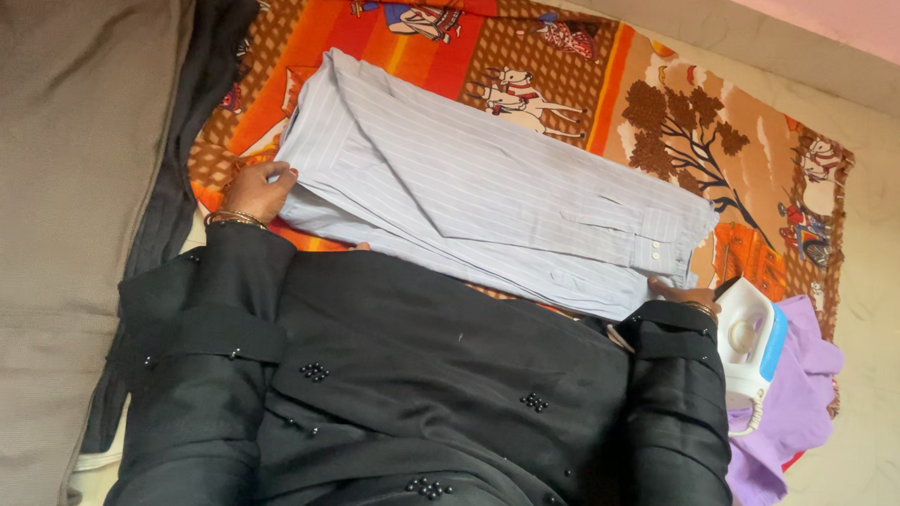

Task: The person irons a light blue striped shirt laid on a patterned mat on the floor. They use a handheld iron to smooth the fabric, periodically adjusting the shirt with their hands.

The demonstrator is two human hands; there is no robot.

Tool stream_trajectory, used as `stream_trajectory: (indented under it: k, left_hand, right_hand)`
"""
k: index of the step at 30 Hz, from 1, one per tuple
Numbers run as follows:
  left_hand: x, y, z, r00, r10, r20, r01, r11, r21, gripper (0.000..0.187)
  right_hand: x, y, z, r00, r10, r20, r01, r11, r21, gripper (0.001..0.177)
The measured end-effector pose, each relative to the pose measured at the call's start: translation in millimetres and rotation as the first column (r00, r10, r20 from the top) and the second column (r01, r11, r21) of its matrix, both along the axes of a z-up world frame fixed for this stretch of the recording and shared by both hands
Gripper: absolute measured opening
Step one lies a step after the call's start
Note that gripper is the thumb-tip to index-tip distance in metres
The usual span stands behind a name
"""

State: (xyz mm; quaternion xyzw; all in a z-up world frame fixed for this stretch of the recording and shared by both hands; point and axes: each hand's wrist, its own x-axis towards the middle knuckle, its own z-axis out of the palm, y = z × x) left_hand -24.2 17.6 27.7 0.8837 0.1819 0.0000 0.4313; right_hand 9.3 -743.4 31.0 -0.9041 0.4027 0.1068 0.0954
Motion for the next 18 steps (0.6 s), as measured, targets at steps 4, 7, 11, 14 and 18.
stream_trajectory:
  k: [4, 7, 11, 14, 18]
  left_hand:
    - [-1.5, -3.1, 9.8, 0.996, 0.027, -0.083, -0.026, 1.000, 0.017, 0.053]
    - [0.1, -4.1, 11.4, 0.995, 0.025, -0.101, -0.021, 0.999, 0.033, 0.053]
    - [2.1, -2.1, 4.8, 0.998, 0.010, -0.056, -0.008, 0.999, 0.035, 0.051]
    - [0.1, 0.0, 4.1, 1.000, -0.007, -0.028, 0.008, 1.000, 0.024, 0.051]
    - [-0.3, -4.0, 10.6, 0.998, 0.007, -0.056, -0.007, 1.000, -0.003, 0.052]
  right_hand:
    - [1.0, -4.5, -0.9, 0.999, 0.012, 0.040, -0.016, 0.994, 0.104, 0.082]
    - [-3.1, -11.3, -3.3, 0.989, 0.019, 0.147, -0.064, 0.951, 0.304, 0.066]
    - [3.6, -16.6, -3.5, 0.921, 0.087, 0.380, -0.235, 0.902, 0.363, 0.045]
    - [13.8, -8.0, 3.4, 0.808, 0.263, 0.528, -0.379, 0.917, 0.125, 0.038]
    - [14.3, 28.0, 28.5, 0.603, 0.516, 0.609, -0.534, 0.828, -0.173, 0.035]
